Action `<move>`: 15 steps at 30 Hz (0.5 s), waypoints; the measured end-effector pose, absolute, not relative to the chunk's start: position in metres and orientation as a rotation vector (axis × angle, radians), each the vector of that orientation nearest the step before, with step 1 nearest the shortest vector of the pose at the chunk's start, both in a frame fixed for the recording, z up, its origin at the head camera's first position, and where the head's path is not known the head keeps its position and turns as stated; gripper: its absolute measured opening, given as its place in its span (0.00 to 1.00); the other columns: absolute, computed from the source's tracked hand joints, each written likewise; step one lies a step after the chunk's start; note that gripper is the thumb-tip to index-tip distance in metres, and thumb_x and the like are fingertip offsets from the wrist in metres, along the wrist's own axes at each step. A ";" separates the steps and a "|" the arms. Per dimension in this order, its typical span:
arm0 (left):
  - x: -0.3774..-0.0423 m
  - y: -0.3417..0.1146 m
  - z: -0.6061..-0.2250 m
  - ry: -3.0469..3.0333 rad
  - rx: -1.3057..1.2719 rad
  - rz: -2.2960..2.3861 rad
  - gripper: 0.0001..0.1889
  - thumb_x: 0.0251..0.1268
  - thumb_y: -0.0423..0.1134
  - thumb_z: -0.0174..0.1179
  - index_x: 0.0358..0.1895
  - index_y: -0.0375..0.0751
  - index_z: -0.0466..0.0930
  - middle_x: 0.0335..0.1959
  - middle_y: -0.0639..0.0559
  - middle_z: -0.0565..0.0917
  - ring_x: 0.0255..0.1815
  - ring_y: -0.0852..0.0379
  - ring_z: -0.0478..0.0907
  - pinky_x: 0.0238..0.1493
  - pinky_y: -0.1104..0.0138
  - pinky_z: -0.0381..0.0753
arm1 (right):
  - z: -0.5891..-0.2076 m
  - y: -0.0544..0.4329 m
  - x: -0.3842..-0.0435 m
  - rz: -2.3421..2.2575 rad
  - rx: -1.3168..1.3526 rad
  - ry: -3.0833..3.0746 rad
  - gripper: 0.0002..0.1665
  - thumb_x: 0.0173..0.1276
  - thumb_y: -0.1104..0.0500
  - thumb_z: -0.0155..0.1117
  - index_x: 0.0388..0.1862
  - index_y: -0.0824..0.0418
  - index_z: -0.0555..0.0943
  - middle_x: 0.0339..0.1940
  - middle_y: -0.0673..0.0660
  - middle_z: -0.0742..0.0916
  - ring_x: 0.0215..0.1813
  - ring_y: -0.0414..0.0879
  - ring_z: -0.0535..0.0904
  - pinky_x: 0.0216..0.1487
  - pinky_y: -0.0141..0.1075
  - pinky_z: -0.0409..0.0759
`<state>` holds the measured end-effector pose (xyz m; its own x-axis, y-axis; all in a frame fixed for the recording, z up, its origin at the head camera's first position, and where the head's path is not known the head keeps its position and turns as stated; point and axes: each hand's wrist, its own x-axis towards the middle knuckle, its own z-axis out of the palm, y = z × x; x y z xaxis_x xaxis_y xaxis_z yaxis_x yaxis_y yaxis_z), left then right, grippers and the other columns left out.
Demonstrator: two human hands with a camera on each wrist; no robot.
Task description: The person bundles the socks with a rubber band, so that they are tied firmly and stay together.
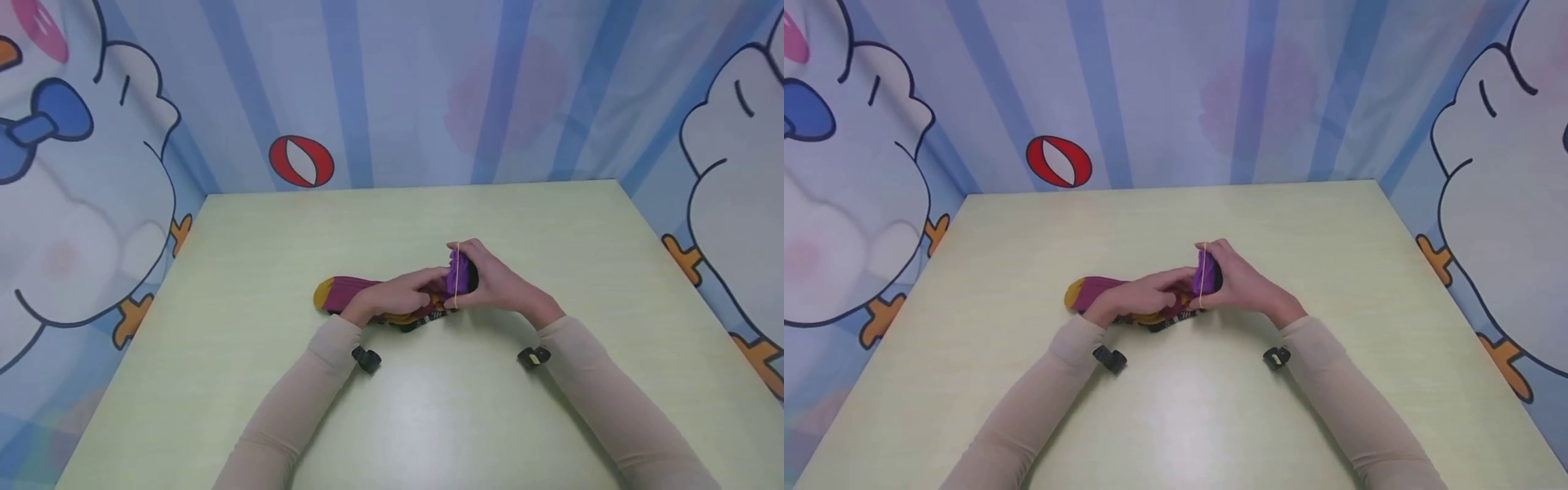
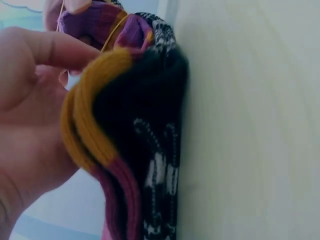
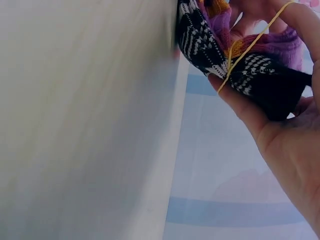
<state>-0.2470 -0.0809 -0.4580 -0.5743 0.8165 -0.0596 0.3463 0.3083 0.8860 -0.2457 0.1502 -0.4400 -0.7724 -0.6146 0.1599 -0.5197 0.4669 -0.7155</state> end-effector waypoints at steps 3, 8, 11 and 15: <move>-0.245 -0.075 -0.459 2.212 1.128 1.041 0.34 0.68 0.21 0.43 0.77 0.45 0.60 0.65 0.44 0.71 0.60 0.54 0.68 0.61 0.65 0.69 | -0.440 0.151 -0.247 -1.155 -1.021 2.604 0.56 0.49 0.52 0.84 0.72 0.68 0.64 0.58 0.62 0.71 0.54 0.53 0.72 0.55 0.46 0.77; -0.239 -0.070 -0.458 2.372 1.141 0.794 0.36 0.72 0.23 0.44 0.80 0.49 0.52 0.70 0.39 0.63 0.62 0.52 0.64 0.59 0.65 0.67 | -0.440 0.154 -0.249 -1.082 -1.041 2.626 0.44 0.54 0.60 0.80 0.65 0.71 0.69 0.55 0.62 0.72 0.52 0.53 0.73 0.52 0.45 0.79; -0.239 -0.071 -0.457 2.385 1.088 0.809 0.35 0.72 0.22 0.44 0.79 0.50 0.56 0.73 0.41 0.63 0.66 0.52 0.65 0.64 0.64 0.67 | -0.442 0.156 -0.252 -1.071 -1.030 2.624 0.41 0.54 0.64 0.79 0.64 0.71 0.69 0.56 0.64 0.72 0.54 0.55 0.73 0.53 0.47 0.79; -0.241 -0.075 -0.460 2.373 1.002 0.923 0.31 0.72 0.23 0.41 0.75 0.49 0.66 0.72 0.47 0.69 0.68 0.56 0.67 0.66 0.64 0.67 | -0.444 0.158 -0.253 -1.061 -0.980 2.618 0.45 0.53 0.64 0.80 0.66 0.70 0.66 0.58 0.67 0.72 0.57 0.59 0.74 0.55 0.49 0.79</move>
<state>-0.2413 -0.0755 -0.4599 -0.6616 0.7425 -0.1047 0.4765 0.5242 0.7058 -0.2530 0.1583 -0.4442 -0.7750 -0.6242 0.0987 -0.5168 0.5362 -0.6674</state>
